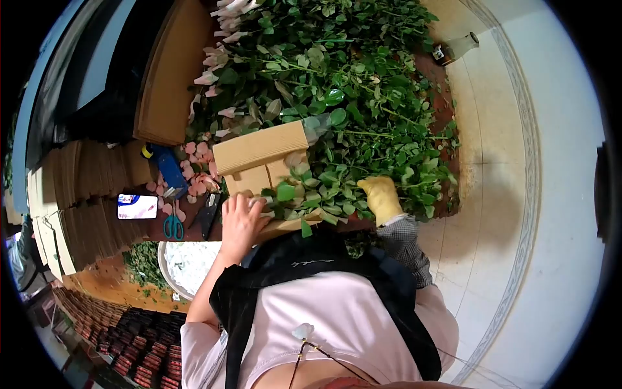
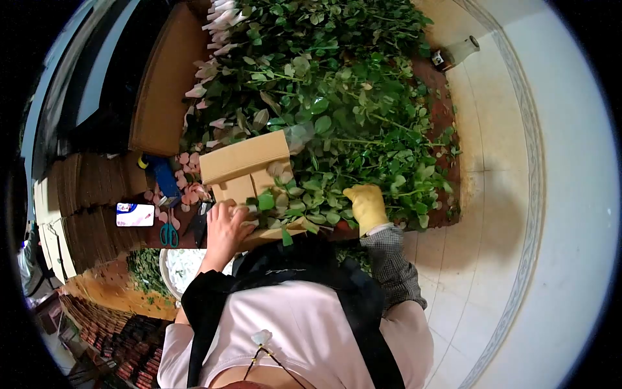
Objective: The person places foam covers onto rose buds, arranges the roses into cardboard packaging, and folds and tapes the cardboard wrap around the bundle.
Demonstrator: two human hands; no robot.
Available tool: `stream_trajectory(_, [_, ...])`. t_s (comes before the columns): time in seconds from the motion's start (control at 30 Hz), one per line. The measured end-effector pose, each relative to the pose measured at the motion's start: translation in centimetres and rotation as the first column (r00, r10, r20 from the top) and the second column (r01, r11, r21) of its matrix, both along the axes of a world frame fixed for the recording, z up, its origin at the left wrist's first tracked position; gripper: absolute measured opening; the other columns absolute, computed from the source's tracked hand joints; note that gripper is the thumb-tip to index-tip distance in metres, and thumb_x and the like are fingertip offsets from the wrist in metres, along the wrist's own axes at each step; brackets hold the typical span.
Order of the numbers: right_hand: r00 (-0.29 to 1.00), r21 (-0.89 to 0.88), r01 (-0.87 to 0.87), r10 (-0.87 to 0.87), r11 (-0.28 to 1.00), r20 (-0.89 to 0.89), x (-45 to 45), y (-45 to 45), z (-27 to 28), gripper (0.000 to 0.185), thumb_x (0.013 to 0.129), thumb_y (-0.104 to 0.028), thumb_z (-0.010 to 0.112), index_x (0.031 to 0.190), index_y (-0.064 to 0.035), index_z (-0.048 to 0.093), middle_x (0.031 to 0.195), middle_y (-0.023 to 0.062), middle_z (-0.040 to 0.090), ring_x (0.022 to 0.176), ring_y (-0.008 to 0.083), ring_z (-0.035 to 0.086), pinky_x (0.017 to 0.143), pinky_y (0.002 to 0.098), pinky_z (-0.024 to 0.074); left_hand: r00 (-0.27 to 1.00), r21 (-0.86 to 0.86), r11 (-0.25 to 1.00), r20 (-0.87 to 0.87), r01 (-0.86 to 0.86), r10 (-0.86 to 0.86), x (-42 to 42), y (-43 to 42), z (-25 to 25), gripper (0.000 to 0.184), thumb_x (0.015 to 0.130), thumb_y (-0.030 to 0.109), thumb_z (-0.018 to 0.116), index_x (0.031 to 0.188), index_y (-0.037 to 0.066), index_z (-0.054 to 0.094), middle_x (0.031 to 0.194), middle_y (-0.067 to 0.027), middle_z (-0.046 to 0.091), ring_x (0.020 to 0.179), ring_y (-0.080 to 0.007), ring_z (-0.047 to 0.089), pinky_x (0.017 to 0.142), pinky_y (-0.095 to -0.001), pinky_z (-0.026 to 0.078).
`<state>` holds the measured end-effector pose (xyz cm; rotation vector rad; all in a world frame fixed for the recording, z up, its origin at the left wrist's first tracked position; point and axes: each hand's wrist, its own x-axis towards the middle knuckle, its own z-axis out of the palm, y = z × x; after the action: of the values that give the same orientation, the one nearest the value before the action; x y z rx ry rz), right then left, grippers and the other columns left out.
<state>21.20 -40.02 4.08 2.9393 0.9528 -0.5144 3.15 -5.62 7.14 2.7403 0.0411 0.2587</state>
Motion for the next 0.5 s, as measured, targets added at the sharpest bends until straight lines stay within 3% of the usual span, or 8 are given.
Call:
stream_trajectory(0.03, [0.999,0.103,-0.039,0.041,0.994,-0.015,0.1,-1.4,-3.3,0.03,0.081,-0.001,0.066,0.108,-0.01,0.075,0.097,0.0145,0.072,0.095,0.0331,0.068,0.084,0.041,0.0559,0.999,-0.059,0.998,-0.041,-0.019,0.016,0.0,0.2,-0.6,0.043,0.072,0.025,0.083,0.11,0.01,0.068,0.111,-0.0105,0.059,0.108,-0.0333,0.054,0.089,-0.0416,0.045])
stream_trajectory(0.07, [0.996,0.204,-0.078,0.086,0.976,-0.028,0.4,-2.9,-6.2,0.035,0.077,0.0,0.067,0.109,-0.0115,0.075,0.094,0.0146,0.071,0.094,0.034,0.068,0.083,0.0419,0.056,0.992,-0.164,0.986,-0.128,-0.027,0.006,-0.2,0.7,-1.9,0.042,0.071,0.021,0.084,0.108,0.008,0.069,0.106,-0.011,0.06,0.102,-0.0338,0.058,0.086,-0.0423,0.048])
stream_trajectory(0.1, [0.938,0.228,0.053,0.03,0.972,-0.345,1.8,-4.2,-7.9,0.037,0.083,-0.002,0.066,0.118,-0.0084,0.072,0.11,0.0151,0.071,0.101,0.0339,0.066,0.088,0.0409,0.055,0.987,-0.261,0.965,-0.161,-0.015,-0.029,-0.3,0.9,-2.5,0.041,0.072,0.02,0.084,0.107,0.007,0.069,0.103,-0.0115,0.061,0.099,-0.0345,0.06,0.084,-0.0429,0.049])
stream_trajectory(0.13, [0.887,0.122,0.035,0.025,0.992,-0.462,3.3,-3.0,-5.0,0.038,0.09,-0.01,0.065,0.128,-0.0074,0.066,0.125,0.0162,0.067,0.111,0.0338,0.064,0.095,0.0397,0.0527,0.981,-0.349,0.937,-0.186,-0.013,-0.056,-0.1,1.2,-2.7,0.04,0.072,0.018,0.084,0.107,0.005,0.069,0.101,-0.012,0.061,0.095,-0.0351,0.061,0.082,-0.0435,0.051])
stream_trajectory(0.2, [0.803,-0.06,-0.065,0.017,0.996,-0.595,6.8,0.8,3.1,0.044,0.096,-0.016,0.063,0.139,-0.0095,0.057,0.134,0.0159,0.063,0.12,0.0331,0.061,0.101,0.0408,0.0495,0.989,-0.351,0.936,-0.136,0.012,-0.063,0.0,1.3,-2.0,0.039,0.072,0.017,0.083,0.107,0.004,0.07,0.097,-0.0128,0.061,0.09,-0.0357,0.063,0.079,-0.0437,0.053])
stream_trajectory(0.3, [0.954,0.288,-0.045,0.126,0.957,-0.27,10.9,5.9,8.5,0.054,0.094,-0.024,0.067,0.144,-0.0105,0.051,0.138,0.0153,0.061,0.123,0.0334,0.06,0.104,0.0428,0.0482,0.988,-0.392,0.92,-0.14,0.003,-0.063,0.0,1.4,-2.3,0.039,0.074,0.018,0.083,0.108,0.004,0.07,0.101,-0.013,0.062,0.092,-0.0362,0.062,0.08,-0.0449,0.051])
stream_trajectory(0.4, [0.992,0.722,-0.1,0.125,0.685,0.019,15.1,14.7,9.4,0.056,0.093,-0.026,0.068,0.144,-0.0105,0.052,0.135,0.0164,0.062,0.12,0.0347,0.061,0.102,0.0443,0.0489,0.99,-0.42,0.908,-0.122,0.008,-0.065,0.1,1.5,-2.2,0.039,0.073,0.016,0.083,0.107,0.003,0.07,0.102,-0.012,0.062,0.091,-0.0349,0.062,0.08,-0.044,0.051])
stream_trajectory(0.5, [0.943,0.509,-0.206,0.03,0.836,0.332,19.7,21.8,3.8,0.05,0.091,-0.019,0.069,0.137,-0.0095,0.056,0.125,0.017,0.067,0.113,0.0348,0.064,0.097,0.0438,0.0513,0.984,-0.414,0.91,-0.165,-0.007,-0.068,0.3,1.4,-1.4,0.038,0.074,0.016,0.083,0.107,0.003,0.07,0.1,-0.0106,0.062,0.086,-0.0318,0.062,0.079,-0.043,0.051])
